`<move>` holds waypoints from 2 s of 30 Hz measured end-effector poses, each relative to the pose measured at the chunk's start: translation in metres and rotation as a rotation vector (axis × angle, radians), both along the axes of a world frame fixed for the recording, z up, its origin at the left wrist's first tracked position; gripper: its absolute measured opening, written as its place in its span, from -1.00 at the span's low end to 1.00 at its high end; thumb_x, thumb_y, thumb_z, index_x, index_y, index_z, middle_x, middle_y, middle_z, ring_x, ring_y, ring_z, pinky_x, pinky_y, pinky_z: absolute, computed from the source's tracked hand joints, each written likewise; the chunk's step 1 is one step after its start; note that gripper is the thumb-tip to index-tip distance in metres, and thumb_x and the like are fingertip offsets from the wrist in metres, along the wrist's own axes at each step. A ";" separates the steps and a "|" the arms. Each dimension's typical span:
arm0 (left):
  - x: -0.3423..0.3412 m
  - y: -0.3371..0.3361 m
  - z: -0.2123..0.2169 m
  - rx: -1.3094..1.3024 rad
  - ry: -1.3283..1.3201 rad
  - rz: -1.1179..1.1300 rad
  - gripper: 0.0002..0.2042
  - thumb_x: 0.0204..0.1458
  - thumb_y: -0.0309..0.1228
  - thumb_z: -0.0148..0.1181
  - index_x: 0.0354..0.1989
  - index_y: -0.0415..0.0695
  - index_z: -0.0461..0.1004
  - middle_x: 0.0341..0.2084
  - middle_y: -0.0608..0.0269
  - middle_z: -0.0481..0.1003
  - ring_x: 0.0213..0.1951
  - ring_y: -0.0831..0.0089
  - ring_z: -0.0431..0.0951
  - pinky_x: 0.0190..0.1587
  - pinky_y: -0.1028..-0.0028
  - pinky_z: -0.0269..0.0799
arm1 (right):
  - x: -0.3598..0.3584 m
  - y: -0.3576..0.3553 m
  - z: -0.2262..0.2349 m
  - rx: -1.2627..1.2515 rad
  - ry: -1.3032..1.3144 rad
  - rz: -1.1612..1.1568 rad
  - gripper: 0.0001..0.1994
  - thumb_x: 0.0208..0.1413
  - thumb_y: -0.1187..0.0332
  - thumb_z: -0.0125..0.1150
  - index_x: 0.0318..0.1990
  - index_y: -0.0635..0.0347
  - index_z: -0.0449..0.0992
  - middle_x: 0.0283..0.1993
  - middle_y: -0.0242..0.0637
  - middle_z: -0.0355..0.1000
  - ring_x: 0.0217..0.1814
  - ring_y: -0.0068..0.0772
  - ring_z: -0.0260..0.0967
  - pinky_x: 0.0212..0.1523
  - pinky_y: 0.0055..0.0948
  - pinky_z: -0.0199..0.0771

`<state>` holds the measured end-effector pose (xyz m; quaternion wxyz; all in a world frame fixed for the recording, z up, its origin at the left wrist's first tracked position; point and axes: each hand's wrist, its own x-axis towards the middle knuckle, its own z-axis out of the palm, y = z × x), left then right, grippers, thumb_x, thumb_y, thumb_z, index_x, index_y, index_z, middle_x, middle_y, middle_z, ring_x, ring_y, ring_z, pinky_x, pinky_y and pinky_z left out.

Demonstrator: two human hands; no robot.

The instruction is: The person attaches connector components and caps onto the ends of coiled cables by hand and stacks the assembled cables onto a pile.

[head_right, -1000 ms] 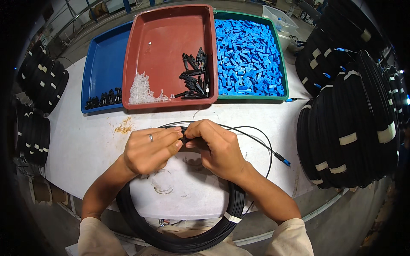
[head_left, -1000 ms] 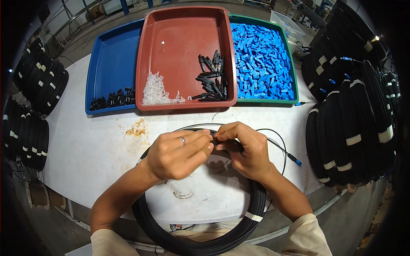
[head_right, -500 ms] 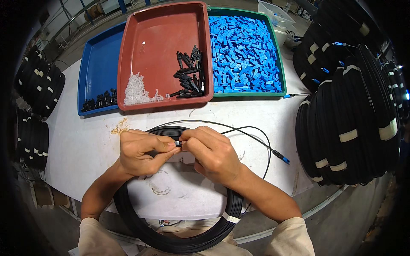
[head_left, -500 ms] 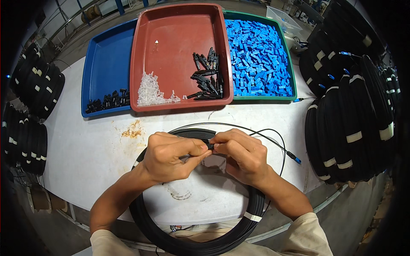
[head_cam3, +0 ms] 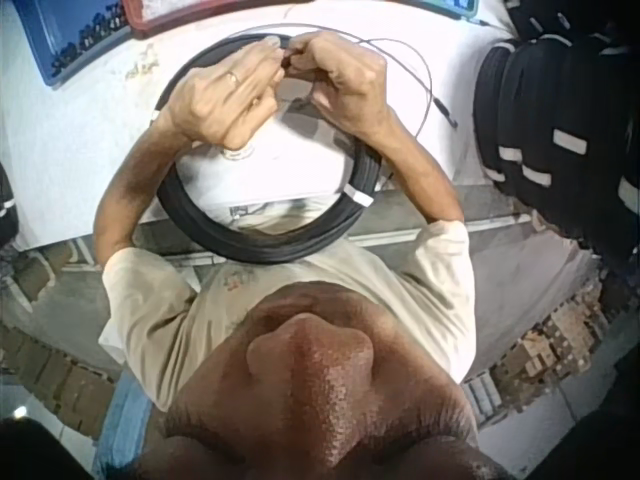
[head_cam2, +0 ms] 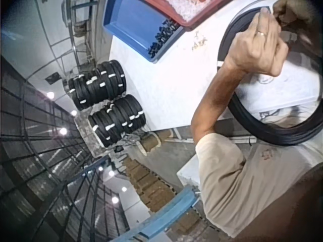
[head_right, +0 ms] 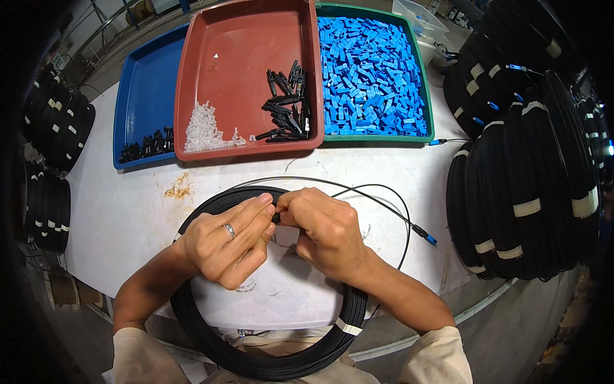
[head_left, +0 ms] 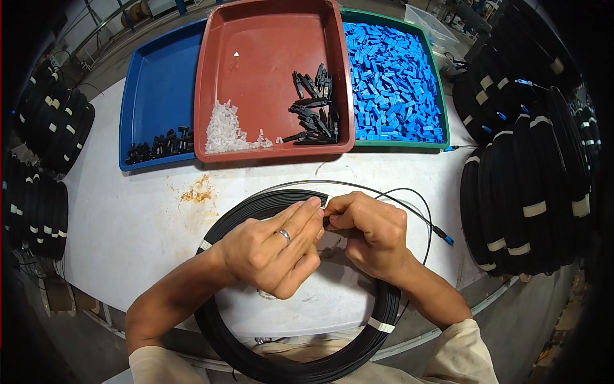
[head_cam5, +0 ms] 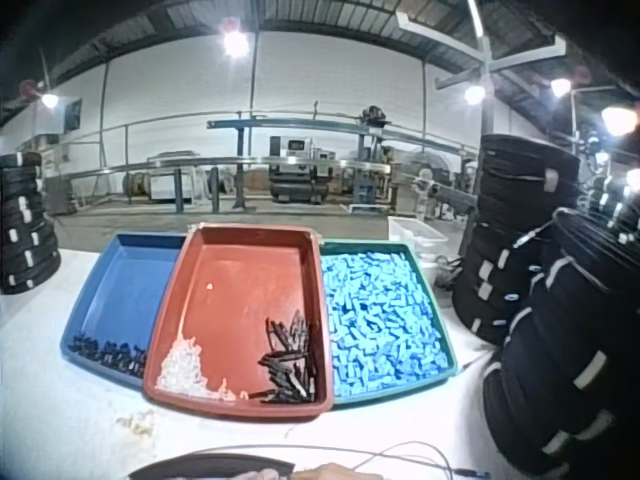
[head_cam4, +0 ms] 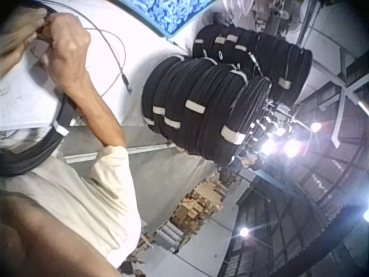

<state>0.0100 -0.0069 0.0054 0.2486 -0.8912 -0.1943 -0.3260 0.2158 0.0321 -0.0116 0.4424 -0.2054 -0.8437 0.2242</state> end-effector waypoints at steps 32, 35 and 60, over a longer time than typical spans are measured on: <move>-0.009 0.004 0.005 -0.207 -0.165 -0.005 -0.85 -0.11 -0.59 0.40 -0.36 -0.29 0.58 -0.34 -0.10 0.65 -0.28 0.19 0.73 -0.23 0.40 0.71 | -0.003 0.003 -0.002 -0.126 0.035 0.023 -0.65 -0.26 0.82 0.24 -0.26 0.30 0.44 -0.25 -0.18 0.53 -0.26 -0.12 0.56 -0.30 -0.26 0.57; -0.013 0.001 -0.012 -0.547 -0.501 0.074 -0.47 -0.13 -0.56 0.49 0.08 -0.33 0.47 -0.21 -0.08 0.67 -0.31 0.28 0.75 -0.21 0.45 0.70 | -0.005 0.007 0.002 -0.016 0.002 -0.069 -0.59 -0.26 0.80 0.30 -0.19 0.27 0.43 -0.23 -0.17 0.52 -0.25 -0.12 0.55 -0.28 -0.33 0.59; -0.014 0.008 -0.011 -0.597 -0.521 0.114 -0.07 -0.16 -0.47 0.60 0.40 -0.32 0.14 -0.10 0.02 0.62 -0.18 0.27 0.74 -0.03 0.43 0.63 | -0.001 0.009 0.004 -0.218 0.096 -0.092 -0.54 -0.12 0.76 0.37 -0.09 0.20 0.34 -0.34 -0.18 0.58 -0.22 -0.26 0.68 -0.28 -0.37 0.63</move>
